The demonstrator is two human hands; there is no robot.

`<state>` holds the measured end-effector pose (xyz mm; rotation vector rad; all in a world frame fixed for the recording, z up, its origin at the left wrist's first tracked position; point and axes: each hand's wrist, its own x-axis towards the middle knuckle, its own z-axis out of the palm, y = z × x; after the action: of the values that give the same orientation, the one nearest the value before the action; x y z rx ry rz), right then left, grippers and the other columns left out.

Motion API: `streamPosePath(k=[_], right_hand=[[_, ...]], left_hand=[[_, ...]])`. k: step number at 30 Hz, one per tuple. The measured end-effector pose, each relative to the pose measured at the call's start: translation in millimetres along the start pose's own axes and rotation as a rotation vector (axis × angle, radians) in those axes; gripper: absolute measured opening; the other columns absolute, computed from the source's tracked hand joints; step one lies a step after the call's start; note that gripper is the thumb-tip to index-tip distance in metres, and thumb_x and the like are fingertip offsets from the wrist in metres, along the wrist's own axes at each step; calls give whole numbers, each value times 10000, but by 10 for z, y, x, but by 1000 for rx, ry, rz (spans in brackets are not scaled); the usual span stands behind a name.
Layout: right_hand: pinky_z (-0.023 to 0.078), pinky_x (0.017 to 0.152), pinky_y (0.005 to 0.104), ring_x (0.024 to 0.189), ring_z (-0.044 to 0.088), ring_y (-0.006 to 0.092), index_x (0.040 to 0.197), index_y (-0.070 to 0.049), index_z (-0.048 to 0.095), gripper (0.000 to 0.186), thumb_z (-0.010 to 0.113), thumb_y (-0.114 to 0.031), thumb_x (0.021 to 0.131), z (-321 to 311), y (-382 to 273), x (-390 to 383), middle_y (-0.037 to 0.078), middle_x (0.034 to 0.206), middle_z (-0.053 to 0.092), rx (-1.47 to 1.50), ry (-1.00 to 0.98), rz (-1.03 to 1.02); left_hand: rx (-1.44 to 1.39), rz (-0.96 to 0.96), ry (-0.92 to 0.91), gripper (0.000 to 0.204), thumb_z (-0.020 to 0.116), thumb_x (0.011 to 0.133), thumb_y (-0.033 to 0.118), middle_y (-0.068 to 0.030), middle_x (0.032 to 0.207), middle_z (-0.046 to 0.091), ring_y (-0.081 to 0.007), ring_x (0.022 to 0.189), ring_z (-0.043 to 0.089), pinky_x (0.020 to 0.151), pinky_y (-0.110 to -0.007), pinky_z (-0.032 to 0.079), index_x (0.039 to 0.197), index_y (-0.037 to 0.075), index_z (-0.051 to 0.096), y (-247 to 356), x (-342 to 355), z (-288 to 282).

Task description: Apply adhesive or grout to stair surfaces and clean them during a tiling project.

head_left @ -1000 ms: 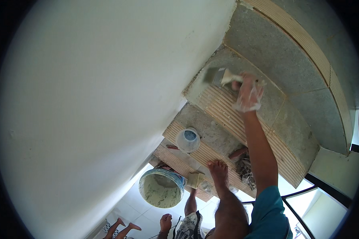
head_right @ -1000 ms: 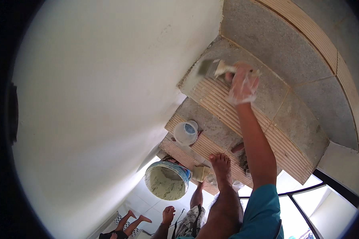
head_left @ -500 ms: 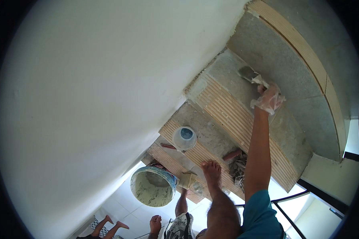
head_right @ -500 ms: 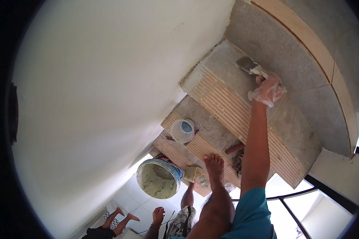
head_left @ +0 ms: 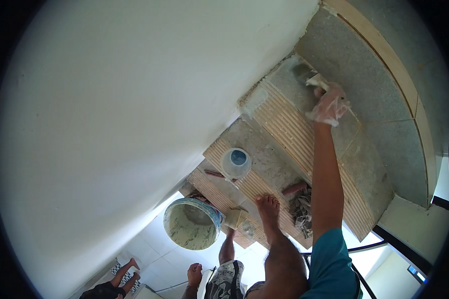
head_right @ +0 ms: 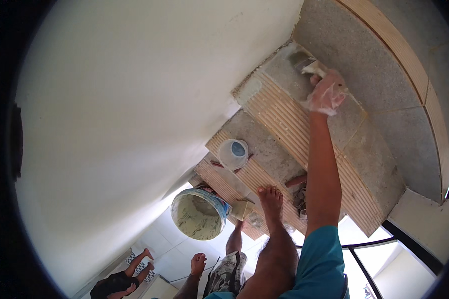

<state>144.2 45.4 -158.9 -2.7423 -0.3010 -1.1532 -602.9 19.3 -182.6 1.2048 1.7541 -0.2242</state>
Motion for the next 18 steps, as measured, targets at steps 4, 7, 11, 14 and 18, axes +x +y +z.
streamPosePath(k=[4, 7, 11, 14, 18], right_hand=[[450, 599, 301, 599, 550, 159, 871, -56, 514, 205, 523, -238, 776, -191, 19, 226, 41, 754, 561, 715, -245, 483], [458, 572, 283, 584, 548, 151, 864, -34, 511, 204, 504, -224, 791, -279, 96, 290, 56, 747, 563, 1206, -227, 960], [460, 551, 264, 575, 549, 154, 870, -13, 506, 225, 472, -227, 811, -533, -22, 389, 90, 785, 569, 809, -551, 792], [459, 563, 270, 590, 558, 161, 843, -18, 522, 239, 456, -246, 820, -494, -335, 327, 96, 811, 571, 1185, -39, 1004], [454, 602, 300, 636, 564, 163, 772, -24, 555, 262, 454, -262, 813, 23, 21, 82, 108, 814, 570, -236, 55, -123]], left_hand=[[-26, 16, -16, 218, 546, 748, 172, -116, 737, 591, -189, 683, 569, 643, -288, 449, 841, -25, 569, -187, -20, 68], [55, 30, -47, 221, 549, 746, 176, -116, 738, 591, -187, 695, 567, 648, -288, 448, 839, -23, 570, -182, -66, 69], [65, 70, -77, 224, 528, 782, 214, -71, 776, 566, -154, 714, 558, 541, -274, 453, 904, 26, 541, -243, 40, 83], [109, 30, -115, 225, 522, 788, 213, -68, 779, 566, -154, 719, 557, 544, -274, 450, 910, 25, 537, -240, 68, 156], [51, 53, -111, 239, 528, 785, 218, -69, 785, 567, -159, 718, 560, 544, -279, 456, 921, 21, 535, -92, 5, 189]])
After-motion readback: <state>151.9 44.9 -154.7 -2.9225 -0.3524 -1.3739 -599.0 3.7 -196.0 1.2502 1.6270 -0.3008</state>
